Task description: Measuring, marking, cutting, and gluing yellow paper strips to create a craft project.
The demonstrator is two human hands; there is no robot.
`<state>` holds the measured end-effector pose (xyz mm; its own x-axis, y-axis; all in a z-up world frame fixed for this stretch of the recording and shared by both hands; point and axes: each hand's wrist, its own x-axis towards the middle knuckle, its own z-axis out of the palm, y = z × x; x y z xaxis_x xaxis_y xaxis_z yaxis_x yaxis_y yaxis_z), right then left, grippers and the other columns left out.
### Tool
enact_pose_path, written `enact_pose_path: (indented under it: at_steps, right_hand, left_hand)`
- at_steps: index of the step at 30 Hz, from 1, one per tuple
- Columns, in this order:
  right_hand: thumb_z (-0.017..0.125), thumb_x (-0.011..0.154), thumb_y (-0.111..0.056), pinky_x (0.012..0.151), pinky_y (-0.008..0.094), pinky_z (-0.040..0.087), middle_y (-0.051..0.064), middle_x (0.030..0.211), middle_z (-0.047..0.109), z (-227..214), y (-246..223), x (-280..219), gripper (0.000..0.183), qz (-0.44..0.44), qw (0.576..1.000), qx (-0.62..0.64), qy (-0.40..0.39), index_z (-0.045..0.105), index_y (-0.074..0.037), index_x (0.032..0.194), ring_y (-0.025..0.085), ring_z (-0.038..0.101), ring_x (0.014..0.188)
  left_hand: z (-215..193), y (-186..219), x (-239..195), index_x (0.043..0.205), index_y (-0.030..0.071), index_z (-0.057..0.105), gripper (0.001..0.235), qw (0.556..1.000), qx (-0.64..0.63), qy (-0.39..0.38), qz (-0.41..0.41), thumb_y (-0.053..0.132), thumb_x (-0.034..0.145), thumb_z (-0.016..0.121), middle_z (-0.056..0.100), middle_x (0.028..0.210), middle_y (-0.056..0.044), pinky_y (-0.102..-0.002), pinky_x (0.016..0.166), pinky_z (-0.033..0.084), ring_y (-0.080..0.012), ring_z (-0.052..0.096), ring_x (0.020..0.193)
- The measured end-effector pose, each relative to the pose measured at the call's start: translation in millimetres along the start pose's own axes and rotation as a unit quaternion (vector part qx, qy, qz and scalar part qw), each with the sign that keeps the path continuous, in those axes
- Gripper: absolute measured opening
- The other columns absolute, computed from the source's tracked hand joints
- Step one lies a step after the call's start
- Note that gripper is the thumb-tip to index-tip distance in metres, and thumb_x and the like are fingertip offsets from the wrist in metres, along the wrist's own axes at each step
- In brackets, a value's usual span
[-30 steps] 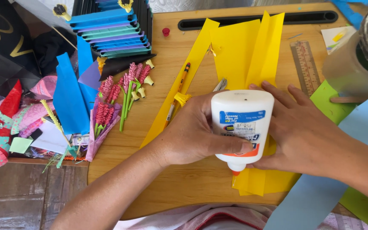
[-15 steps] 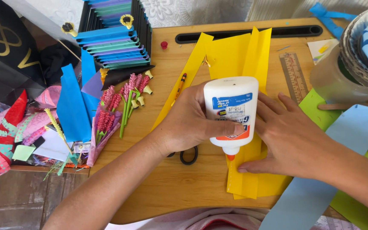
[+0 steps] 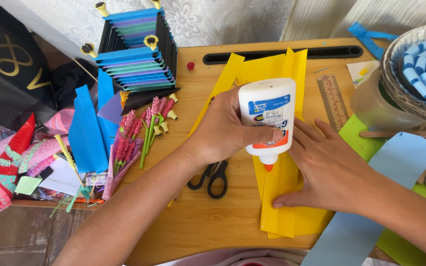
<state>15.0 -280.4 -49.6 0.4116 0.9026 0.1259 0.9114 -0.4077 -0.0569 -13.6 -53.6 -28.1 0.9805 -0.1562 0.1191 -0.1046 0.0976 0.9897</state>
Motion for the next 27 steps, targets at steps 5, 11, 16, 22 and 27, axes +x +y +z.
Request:
enact_pose_path:
  at_steps: [5, 11, 16, 22, 27]
  right_hand:
    - [0.098, 0.054, -0.083, 0.112, 0.060, 0.030, 0.013, 0.157, 0.043, -1.0, -0.4, 0.4, 0.143, 0.012, 0.999, 0.037, -0.021, 0.034, -0.006, 0.155, 0.035, 0.037, 0.145]
    - [0.102, 0.050, -0.080, 0.114, 0.056, 0.030, 0.015, 0.150, 0.048, 1.4, 1.1, 0.4, 0.143, 0.021, 0.998, 0.057, -0.019, 0.039, -0.002, 0.151, 0.038, 0.041, 0.141]
    - [0.097, 0.051, -0.094, 0.117, 0.054, 0.024, 0.020, 0.161, 0.034, 15.5, 7.8, -5.2, 0.157, 0.024, 1.000, 0.005, -0.017, 0.029, 0.000, 0.157, 0.038, 0.030, 0.149]
    - [0.086, 0.057, -0.111, 0.121, 0.050, 0.018, 0.024, 0.165, 0.025, 31.3, 15.2, -12.8, 0.165, 0.017, 0.998, -0.064, -0.017, 0.024, 0.003, 0.158, 0.035, 0.022, 0.153]
    - [0.082, 0.055, -0.116, 0.120, 0.052, 0.019, 0.022, 0.165, 0.027, 30.5, 14.6, -12.1, 0.166, 0.014, 0.996, -0.084, -0.004, 0.027, 0.002, 0.157, 0.035, 0.023, 0.154]
  left_hand:
    - [-3.5, -7.8, 14.5, 0.107, 0.007, 0.071, 0.041, 0.999, -0.028, 0.001, 0.019, 0.009, 0.070, 0.089, 0.077, 0.100, -0.005, -0.032, 0.079, 0.063, -0.0118, 0.070, 0.088]
    - [-7.3, -8.6, 31.1, 0.107, 0.005, 0.073, 0.041, 0.999, -0.035, 0.012, 0.022, 0.007, 0.069, 0.090, 0.078, 0.101, -0.008, -0.034, 0.080, 0.066, -0.0140, 0.072, 0.087]
    - [-10.4, -9.0, 46.1, 0.104, 0.005, 0.072, 0.040, 0.999, -0.021, 0.024, 0.027, 0.007, 0.068, 0.090, 0.078, 0.098, -0.008, -0.033, 0.076, 0.065, -0.0146, 0.072, 0.084]
    - [-15.6, -10.1, 64.1, 0.101, 0.005, 0.073, 0.037, 0.998, 0.018, 0.052, 0.036, 0.005, 0.068, 0.090, 0.079, 0.098, -0.009, -0.034, 0.079, 0.067, -0.0146, 0.073, 0.085]
    - [-19.3, -7.3, 76.3, 0.103, 0.007, 0.073, 0.039, 0.996, 0.041, 0.077, 0.037, 0.005, 0.068, 0.090, 0.080, 0.099, -0.009, -0.034, 0.079, 0.067, -0.0156, 0.076, 0.088]
